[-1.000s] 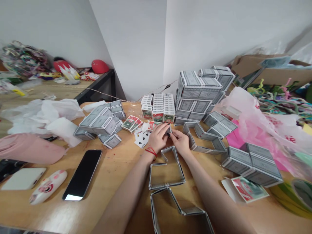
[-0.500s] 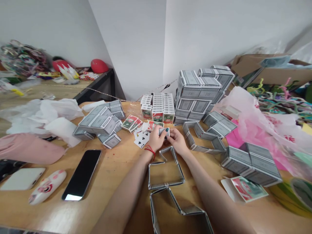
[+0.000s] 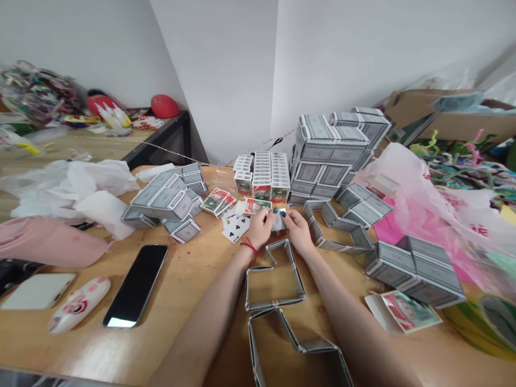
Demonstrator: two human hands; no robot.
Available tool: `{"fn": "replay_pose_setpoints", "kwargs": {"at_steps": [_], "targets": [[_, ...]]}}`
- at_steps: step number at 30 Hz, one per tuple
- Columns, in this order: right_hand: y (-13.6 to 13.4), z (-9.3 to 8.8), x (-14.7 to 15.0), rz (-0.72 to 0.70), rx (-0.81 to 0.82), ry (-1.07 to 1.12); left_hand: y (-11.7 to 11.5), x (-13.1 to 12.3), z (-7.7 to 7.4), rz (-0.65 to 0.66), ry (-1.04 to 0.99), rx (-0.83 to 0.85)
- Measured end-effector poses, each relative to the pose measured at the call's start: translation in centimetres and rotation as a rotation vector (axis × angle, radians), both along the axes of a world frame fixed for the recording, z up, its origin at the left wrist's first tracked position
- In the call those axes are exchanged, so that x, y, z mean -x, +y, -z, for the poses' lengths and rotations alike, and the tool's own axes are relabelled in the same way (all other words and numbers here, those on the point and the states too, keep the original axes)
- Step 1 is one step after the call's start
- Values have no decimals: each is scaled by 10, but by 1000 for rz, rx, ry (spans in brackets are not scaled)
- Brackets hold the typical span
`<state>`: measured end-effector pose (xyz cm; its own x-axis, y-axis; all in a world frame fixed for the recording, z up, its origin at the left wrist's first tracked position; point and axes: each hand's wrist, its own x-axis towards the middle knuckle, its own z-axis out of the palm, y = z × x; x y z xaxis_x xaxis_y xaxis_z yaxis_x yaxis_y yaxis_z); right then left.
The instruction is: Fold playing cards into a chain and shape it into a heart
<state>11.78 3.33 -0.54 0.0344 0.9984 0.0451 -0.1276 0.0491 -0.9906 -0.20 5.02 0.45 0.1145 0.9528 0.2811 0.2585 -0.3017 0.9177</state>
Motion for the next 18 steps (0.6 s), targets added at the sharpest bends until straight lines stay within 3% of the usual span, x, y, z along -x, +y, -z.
{"fn": "replay_pose_setpoints", "kwargs": {"at_steps": [3, 7, 14, 18], "targets": [[-1, 1, 1, 78, 1, -130, -1, -1, 3, 62, 100, -22], [-3, 0, 5, 121, -30, -231, 3, -1, 8, 36, 52, 32], [-3, -7, 5, 36, -35, -165, 8, -1, 10, -37, -119, 190], [-2, -3, 2, 78, -33, -183, 6, -1, 7, -32, -141, 196]]}}
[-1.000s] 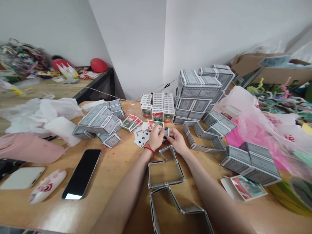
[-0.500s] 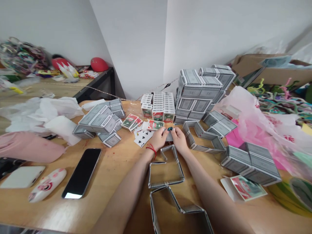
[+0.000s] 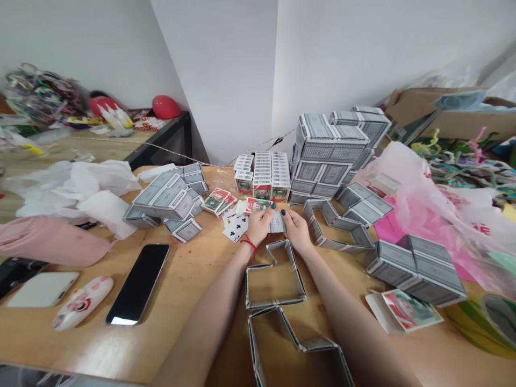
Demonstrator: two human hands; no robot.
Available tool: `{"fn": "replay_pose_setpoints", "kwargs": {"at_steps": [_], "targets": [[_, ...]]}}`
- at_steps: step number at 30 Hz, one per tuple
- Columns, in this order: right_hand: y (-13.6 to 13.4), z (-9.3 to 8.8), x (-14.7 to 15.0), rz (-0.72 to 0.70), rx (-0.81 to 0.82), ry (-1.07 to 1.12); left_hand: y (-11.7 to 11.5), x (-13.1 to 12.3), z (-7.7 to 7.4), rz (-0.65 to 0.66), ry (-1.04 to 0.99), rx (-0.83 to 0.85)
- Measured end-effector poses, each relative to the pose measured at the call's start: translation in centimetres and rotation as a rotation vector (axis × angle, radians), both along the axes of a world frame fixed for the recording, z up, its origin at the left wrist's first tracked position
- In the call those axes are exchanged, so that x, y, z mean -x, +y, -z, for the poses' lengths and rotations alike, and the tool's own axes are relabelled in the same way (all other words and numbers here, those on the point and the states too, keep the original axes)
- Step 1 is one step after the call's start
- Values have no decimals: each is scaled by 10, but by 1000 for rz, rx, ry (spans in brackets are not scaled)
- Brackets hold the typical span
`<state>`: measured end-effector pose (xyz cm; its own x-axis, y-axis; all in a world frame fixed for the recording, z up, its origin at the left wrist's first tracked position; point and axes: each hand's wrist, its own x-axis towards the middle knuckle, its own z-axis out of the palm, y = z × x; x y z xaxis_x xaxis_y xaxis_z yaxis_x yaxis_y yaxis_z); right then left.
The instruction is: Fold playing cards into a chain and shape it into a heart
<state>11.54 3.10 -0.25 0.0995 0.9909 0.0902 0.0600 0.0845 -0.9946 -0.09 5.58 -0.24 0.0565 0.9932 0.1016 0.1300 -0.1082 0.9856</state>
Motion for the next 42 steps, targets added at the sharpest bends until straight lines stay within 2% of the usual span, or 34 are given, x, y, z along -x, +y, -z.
{"fn": "replay_pose_setpoints", "kwargs": {"at_steps": [5, 10, 18, 24, 29, 31, 33, 37, 42], "targets": [[2, 7, -3, 55, 13, -14, -3, -1, 0, 66, 67, -102], [3, 7, 0, 15, -25, 3, -1, -1, 1, -18, 158, -106], [1, -2, -2, -25, 13, 98, -4, 1, 0, 25, 22, -1], [1, -1, -3, -168, 42, 98, -5, 5, 1, 55, 72, 11], [-1, -5, -7, -128, 51, 135, -3, 8, -4, 28, -52, 44], [-5, -10, -11, -213, 37, 214, 0, 10, -6, -21, -124, 41], [-9, -17, -14, -385, 7, 287, 3, 13, -7, -76, -189, 46], [-14, -29, -17, -660, -49, 196, 7, 18, -4, -113, -279, 72], [-16, -35, -19, -781, -6, 125, 6, 19, -3, -99, -355, 107]]}}
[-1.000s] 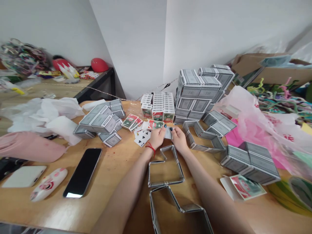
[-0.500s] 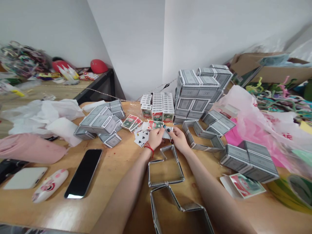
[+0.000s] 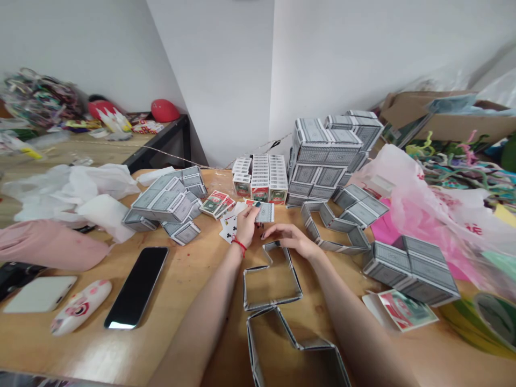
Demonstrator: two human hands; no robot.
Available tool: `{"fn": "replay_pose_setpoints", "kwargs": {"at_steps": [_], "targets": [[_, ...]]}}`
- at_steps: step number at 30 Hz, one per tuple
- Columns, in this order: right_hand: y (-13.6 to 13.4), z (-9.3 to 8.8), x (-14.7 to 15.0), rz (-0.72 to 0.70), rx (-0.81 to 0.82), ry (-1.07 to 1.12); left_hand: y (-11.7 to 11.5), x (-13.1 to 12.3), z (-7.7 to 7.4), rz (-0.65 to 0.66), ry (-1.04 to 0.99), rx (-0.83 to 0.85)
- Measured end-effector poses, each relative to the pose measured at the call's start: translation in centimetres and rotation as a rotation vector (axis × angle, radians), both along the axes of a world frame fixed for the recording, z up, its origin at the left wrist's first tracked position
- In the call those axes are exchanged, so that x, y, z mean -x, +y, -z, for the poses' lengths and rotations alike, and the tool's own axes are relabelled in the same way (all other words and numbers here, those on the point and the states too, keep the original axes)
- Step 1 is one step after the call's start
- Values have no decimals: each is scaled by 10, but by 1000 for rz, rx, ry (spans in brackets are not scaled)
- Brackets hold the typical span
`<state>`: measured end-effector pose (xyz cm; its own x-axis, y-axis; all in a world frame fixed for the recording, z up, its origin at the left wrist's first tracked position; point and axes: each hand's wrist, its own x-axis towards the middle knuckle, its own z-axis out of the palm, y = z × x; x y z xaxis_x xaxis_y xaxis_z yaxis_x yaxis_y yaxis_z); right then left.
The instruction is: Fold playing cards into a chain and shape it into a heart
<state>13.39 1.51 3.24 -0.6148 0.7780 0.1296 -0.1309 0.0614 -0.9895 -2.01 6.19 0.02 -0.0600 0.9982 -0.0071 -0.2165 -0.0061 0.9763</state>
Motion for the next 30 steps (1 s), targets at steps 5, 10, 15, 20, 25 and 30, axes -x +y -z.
{"fn": "replay_pose_setpoints", "kwargs": {"at_steps": [5, 10, 15, 20, 25, 30], "targets": [[-1, 0, 1, -48, -27, -23, -1, 0, -1, -4, -20, 8], [2, 7, 4, 70, -29, -217, 0, 1, 1, 7, -21, 3], [7, 15, 4, 290, 12, -143, 1, 2, -1, -45, 2, -106], [12, 22, 3, 535, -31, -63, -3, 6, -8, -253, 150, -296], [16, 29, 1, 685, -90, -70, -7, 8, -11, -182, 362, -413], [18, 32, 2, 779, -65, -19, -9, 10, -7, -97, 469, -429]]}}
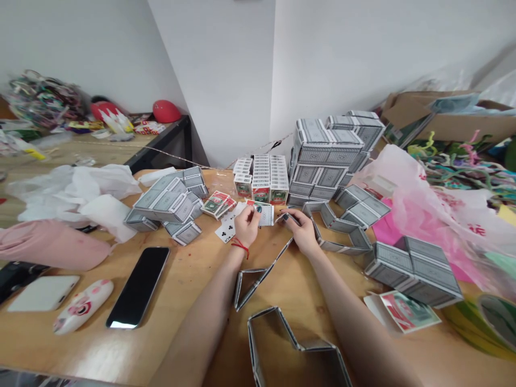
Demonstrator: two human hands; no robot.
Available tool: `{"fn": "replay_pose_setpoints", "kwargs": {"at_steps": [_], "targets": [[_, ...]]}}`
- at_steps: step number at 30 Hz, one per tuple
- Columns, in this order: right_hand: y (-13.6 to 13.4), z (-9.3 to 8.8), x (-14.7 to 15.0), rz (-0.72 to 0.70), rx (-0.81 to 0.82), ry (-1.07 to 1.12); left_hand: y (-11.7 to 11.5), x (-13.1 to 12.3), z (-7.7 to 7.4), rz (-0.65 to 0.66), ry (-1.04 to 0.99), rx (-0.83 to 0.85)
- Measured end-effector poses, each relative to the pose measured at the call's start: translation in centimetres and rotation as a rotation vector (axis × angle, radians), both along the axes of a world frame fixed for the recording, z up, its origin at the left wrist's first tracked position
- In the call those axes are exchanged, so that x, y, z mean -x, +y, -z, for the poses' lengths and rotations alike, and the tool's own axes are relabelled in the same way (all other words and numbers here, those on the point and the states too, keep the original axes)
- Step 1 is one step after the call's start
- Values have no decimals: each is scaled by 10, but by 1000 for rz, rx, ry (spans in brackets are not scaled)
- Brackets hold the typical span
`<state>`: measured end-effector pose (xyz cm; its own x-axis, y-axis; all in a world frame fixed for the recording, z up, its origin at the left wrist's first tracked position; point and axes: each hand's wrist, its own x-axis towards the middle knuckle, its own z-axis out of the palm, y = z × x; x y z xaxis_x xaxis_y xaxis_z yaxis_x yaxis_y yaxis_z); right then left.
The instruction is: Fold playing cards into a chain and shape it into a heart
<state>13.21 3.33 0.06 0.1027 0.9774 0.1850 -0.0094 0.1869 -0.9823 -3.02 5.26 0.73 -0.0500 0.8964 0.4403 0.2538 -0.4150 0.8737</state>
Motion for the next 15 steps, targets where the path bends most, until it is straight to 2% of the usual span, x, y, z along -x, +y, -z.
{"fn": "replay_pose_setpoints", "kwargs": {"at_steps": [3, 10, 15], "targets": [[0, -2, 2, 6, 5, 28, 1, 3, 3, 17, 33, -8], [-1, -6, 4, 43, 30, 78, 4, 9, 7, -48, 22, -69], [-1, -6, 4, 60, 63, 101, -2, 9, 4, -65, 17, -124]]}}
